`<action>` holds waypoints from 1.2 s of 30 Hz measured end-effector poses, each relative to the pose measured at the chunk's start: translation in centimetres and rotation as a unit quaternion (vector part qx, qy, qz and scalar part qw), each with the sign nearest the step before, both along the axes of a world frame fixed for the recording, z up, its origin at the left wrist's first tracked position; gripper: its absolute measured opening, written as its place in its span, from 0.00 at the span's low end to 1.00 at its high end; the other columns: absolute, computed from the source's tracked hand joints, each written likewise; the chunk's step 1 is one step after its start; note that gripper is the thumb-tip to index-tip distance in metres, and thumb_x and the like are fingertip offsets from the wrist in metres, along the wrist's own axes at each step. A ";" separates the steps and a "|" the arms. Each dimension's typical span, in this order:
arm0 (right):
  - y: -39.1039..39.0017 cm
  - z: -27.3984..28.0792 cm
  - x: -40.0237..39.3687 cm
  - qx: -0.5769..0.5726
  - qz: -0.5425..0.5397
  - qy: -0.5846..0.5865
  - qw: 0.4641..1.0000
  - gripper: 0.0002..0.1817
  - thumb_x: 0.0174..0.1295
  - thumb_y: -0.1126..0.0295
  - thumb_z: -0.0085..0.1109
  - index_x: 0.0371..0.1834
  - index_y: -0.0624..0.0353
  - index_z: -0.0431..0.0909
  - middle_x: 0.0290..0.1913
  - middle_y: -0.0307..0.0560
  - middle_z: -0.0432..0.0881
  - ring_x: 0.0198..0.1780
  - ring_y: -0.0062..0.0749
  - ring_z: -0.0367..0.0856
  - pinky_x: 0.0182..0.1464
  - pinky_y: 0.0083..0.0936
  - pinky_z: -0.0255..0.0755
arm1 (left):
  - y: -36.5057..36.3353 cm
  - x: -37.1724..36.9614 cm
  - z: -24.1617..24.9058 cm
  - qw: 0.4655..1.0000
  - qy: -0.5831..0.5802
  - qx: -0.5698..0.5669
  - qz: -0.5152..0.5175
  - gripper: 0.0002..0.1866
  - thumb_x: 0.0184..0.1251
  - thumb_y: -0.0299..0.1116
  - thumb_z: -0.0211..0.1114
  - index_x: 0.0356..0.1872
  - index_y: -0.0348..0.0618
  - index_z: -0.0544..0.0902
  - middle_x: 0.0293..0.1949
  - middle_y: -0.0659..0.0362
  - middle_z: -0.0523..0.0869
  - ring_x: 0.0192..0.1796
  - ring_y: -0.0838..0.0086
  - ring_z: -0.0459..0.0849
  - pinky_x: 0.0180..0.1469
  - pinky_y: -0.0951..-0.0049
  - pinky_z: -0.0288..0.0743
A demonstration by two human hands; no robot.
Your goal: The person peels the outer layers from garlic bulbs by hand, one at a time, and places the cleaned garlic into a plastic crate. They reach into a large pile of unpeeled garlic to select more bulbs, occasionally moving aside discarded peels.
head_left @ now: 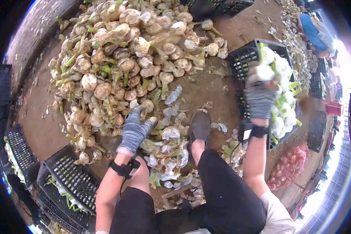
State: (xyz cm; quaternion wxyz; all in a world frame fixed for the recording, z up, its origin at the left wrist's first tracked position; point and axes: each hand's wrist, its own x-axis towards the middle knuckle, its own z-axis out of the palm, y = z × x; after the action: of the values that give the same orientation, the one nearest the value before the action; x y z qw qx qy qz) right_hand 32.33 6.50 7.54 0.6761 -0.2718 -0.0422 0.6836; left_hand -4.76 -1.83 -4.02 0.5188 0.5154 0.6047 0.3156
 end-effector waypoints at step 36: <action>-3.2 -16.5 -20.6 0.101 0.317 -0.753 0.568 0.15 0.54 0.69 0.60 0.45 0.59 0.78 0.32 0.53 0.81 0.33 0.43 0.80 0.36 0.34 0.73 | -0.3 -0.5 -1.2 0.961 0.262 0.080 0.040 0.33 0.54 0.42 0.68 0.60 0.40 0.68 0.43 0.45 0.81 0.45 0.55 0.81 0.48 0.63 0.74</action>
State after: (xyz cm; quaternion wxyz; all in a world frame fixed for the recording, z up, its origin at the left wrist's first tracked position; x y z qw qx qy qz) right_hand 11.70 3.28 -9.00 0.1628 -0.5871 -0.6885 0.3934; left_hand -5.25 -2.12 -5.22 0.2867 0.5954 0.7120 0.2373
